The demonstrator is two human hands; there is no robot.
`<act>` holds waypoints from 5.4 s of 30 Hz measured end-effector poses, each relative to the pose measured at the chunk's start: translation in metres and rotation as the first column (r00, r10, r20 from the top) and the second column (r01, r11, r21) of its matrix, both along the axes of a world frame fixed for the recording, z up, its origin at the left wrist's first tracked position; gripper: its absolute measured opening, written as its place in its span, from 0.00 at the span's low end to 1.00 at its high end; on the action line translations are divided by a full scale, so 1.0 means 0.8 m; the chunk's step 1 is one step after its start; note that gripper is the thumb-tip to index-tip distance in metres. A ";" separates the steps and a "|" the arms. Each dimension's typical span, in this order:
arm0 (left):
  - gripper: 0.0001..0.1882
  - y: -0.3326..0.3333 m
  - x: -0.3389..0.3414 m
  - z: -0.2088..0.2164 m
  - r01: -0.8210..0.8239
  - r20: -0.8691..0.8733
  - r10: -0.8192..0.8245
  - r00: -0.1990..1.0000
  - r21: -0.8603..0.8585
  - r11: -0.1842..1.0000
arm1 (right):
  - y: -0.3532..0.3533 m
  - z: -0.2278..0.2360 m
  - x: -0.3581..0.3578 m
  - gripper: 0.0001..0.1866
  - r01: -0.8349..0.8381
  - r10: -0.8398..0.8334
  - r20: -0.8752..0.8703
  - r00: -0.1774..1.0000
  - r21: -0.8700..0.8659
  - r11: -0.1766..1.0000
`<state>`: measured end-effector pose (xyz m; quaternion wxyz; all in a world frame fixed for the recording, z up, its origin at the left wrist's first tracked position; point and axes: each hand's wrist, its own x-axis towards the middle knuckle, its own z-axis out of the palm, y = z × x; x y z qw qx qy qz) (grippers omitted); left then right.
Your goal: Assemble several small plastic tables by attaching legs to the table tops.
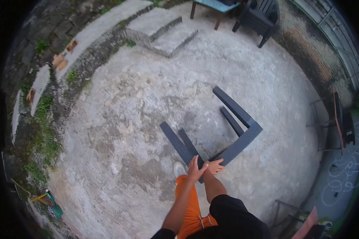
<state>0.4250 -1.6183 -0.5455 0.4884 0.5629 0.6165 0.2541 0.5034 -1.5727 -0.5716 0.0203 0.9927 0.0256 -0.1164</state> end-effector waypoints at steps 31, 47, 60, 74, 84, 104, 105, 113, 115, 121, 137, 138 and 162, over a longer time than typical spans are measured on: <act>0.27 0.239 0.084 0.183 0.253 -0.368 -0.261 0.892 -0.071 0.965 | -0.272 -0.148 0.209 0.24 0.726 -0.177 -0.879 0.443 0.236 0.646; 0.27 0.319 -0.129 0.200 0.147 -0.464 -0.209 0.861 -0.166 0.975 | -0.095 -0.121 0.095 0.38 0.998 0.364 -0.930 -0.050 -0.031 0.059; 0.30 0.434 -0.166 -0.020 -0.079 -0.723 0.070 0.687 0.021 0.997 | 0.060 -0.138 0.101 0.34 0.962 0.303 -0.928 0.218 0.257 0.095; 0.46 0.175 -0.209 -0.074 -0.766 -0.266 0.742 0.616 0.016 0.642 | -0.024 -0.071 0.000 0.38 0.827 0.283 -0.893 0.349 0.436 0.356; 0.45 0.145 -0.184 -0.044 -0.592 -0.069 0.697 0.714 -0.592 0.547 | -0.022 -0.071 0.064 0.39 0.776 0.321 -0.853 0.412 0.513 0.367; 0.21 -0.146 -0.145 -0.034 -0.635 -0.045 0.756 0.653 -0.577 0.514 | -0.145 -0.149 0.220 0.28 0.034 0.205 -0.947 0.246 0.220 0.975; 0.19 -0.158 -0.148 -0.029 -0.622 -0.090 0.655 0.750 -0.431 0.653 | -0.138 -0.147 0.194 0.25 0.078 0.254 -0.929 0.269 0.284 0.956; 0.15 -0.186 -0.138 0.028 -0.374 -0.184 0.355 0.916 -0.077 0.924 | -0.107 -0.171 0.087 0.23 0.158 0.507 -0.819 0.269 0.557 0.815; 0.15 -0.186 -0.147 0.035 -0.338 -0.193 0.315 0.929 -0.101 0.936 | -0.096 -0.147 0.073 0.24 -0.200 0.531 -0.814 0.234 0.494 0.846; 0.17 -0.181 -0.147 0.060 -0.370 -0.225 0.333 0.916 -0.149 0.917 | -0.072 -0.137 0.089 0.27 -0.337 0.669 -0.739 0.077 0.613 0.715; 0.17 -0.155 -0.102 0.112 -0.535 0.055 0.539 0.840 -0.076 0.841 | -0.097 -0.054 0.256 0.27 -0.217 0.393 -0.917 -0.063 0.397 0.892; 0.17 -0.157 -0.093 0.120 -0.579 0.079 0.590 0.804 -0.122 0.806 | -0.098 -0.038 0.262 0.26 -0.281 0.410 -0.909 -0.071 0.413 0.866; 0.15 -0.217 0.001 0.176 -0.342 0.302 0.337 0.892 -0.039 0.939 | -0.319 0.031 0.338 0.34 -0.323 0.487 -0.862 0.143 0.424 0.846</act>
